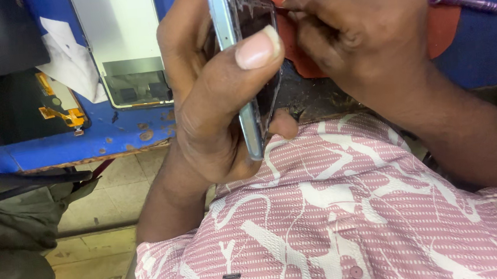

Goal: The person disassembles a smartphone by removing the back cover and using a metal prying tool to detach internal components. They then use a red-handled screwdriver to remove screws from the phone's frame and pry open the screen assembly.

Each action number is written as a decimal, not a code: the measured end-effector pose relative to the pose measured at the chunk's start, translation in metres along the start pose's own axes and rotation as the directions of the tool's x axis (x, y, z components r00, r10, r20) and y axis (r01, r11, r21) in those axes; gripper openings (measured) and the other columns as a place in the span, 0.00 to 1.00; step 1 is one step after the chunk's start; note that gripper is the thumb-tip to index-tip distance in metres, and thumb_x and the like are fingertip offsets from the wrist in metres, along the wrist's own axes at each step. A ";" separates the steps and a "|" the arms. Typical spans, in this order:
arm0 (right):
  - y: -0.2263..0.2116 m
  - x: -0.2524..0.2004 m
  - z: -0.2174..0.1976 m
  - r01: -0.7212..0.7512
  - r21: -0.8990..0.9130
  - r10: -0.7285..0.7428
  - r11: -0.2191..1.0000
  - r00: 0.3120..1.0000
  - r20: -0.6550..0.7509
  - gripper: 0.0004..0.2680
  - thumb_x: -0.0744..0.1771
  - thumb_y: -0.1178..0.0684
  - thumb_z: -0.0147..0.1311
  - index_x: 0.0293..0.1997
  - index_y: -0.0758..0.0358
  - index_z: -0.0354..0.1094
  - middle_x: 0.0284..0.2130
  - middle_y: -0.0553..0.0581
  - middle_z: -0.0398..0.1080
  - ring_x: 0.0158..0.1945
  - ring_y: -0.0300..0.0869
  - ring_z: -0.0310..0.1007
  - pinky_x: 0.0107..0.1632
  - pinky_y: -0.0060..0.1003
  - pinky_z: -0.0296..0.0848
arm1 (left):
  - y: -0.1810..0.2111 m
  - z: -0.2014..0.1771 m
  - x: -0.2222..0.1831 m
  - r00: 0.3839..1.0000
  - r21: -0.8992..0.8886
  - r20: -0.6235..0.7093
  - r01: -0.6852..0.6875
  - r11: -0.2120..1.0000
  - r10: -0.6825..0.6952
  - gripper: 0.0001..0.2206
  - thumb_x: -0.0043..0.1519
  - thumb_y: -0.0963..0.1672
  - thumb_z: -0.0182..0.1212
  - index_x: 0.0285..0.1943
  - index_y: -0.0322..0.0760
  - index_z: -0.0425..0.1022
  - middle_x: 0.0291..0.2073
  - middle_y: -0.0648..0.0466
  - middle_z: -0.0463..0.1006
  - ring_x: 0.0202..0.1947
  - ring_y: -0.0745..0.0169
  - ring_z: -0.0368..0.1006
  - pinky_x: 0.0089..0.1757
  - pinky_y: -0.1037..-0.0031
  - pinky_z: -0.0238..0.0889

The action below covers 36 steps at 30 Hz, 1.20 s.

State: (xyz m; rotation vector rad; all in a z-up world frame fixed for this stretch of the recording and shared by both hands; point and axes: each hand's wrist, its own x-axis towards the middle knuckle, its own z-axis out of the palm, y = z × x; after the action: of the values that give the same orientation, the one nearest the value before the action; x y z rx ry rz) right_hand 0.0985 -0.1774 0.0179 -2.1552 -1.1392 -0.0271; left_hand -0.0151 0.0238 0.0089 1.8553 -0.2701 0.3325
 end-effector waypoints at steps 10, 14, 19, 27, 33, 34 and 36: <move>-0.003 0.001 -0.002 -0.106 0.121 0.103 0.987 0.994 0.030 0.05 0.68 0.72 0.58 0.44 0.73 0.73 0.36 0.61 0.75 0.37 0.44 0.78 0.38 0.35 0.72 | 0.004 0.002 -0.002 0.999 -0.014 -0.026 0.027 1.000 -0.027 0.23 0.75 0.53 0.65 0.75 0.59 0.59 0.73 0.56 0.52 0.70 0.66 0.61 0.64 0.78 0.63; -0.002 0.000 0.000 -0.135 0.182 0.129 0.974 0.991 0.043 0.06 0.69 0.73 0.54 0.46 0.73 0.74 0.34 0.60 0.75 0.36 0.41 0.79 0.38 0.30 0.73 | 0.001 0.002 0.000 0.999 -0.011 -0.037 0.007 1.000 -0.008 0.25 0.74 0.54 0.65 0.76 0.56 0.60 0.74 0.52 0.52 0.69 0.62 0.61 0.65 0.74 0.61; 0.003 -0.004 0.001 -0.069 0.124 0.066 0.990 0.997 0.031 0.07 0.68 0.73 0.53 0.47 0.73 0.73 0.35 0.61 0.74 0.36 0.42 0.78 0.37 0.31 0.72 | 0.003 0.001 -0.001 0.999 0.005 -0.027 0.020 1.000 -0.020 0.24 0.74 0.54 0.64 0.76 0.56 0.59 0.74 0.51 0.52 0.70 0.62 0.60 0.66 0.75 0.60; 0.004 -0.007 0.001 -0.007 0.037 0.006 0.999 1.000 0.028 0.06 0.67 0.70 0.58 0.47 0.72 0.72 0.38 0.60 0.72 0.38 0.44 0.76 0.39 0.35 0.71 | -0.004 0.006 0.001 0.998 0.002 -0.062 -0.023 1.000 0.023 0.25 0.72 0.54 0.64 0.75 0.54 0.60 0.73 0.49 0.52 0.68 0.61 0.61 0.63 0.73 0.62; 0.003 -0.008 0.001 -0.005 0.046 0.004 0.999 1.000 0.027 0.06 0.67 0.70 0.58 0.47 0.71 0.72 0.40 0.59 0.72 0.39 0.44 0.75 0.40 0.35 0.70 | -0.002 0.005 0.000 0.998 -0.015 -0.056 -0.007 1.000 0.006 0.24 0.72 0.54 0.65 0.73 0.54 0.62 0.73 0.49 0.52 0.66 0.61 0.64 0.60 0.75 0.66; 0.003 -0.008 0.000 -0.003 0.043 0.002 0.999 1.000 0.031 0.07 0.67 0.70 0.59 0.47 0.71 0.72 0.40 0.59 0.72 0.39 0.44 0.75 0.40 0.36 0.70 | -0.002 0.005 0.001 0.998 -0.017 -0.055 -0.011 1.000 0.010 0.24 0.72 0.54 0.65 0.73 0.54 0.62 0.73 0.49 0.52 0.66 0.61 0.64 0.60 0.74 0.66; 0.002 -0.009 -0.001 0.001 0.016 -0.001 1.000 0.999 0.041 0.07 0.67 0.69 0.61 0.47 0.71 0.73 0.39 0.58 0.72 0.39 0.45 0.75 0.41 0.37 0.71 | -0.002 0.005 0.002 0.998 -0.023 -0.054 -0.017 1.000 0.016 0.24 0.71 0.54 0.65 0.72 0.54 0.63 0.73 0.50 0.52 0.67 0.60 0.63 0.61 0.73 0.66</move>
State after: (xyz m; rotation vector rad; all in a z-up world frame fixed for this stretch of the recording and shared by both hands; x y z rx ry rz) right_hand 0.0950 -0.1851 0.0148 -2.1502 -1.1602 0.0259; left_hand -0.0121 0.0197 0.0058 1.8195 -0.2512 0.3886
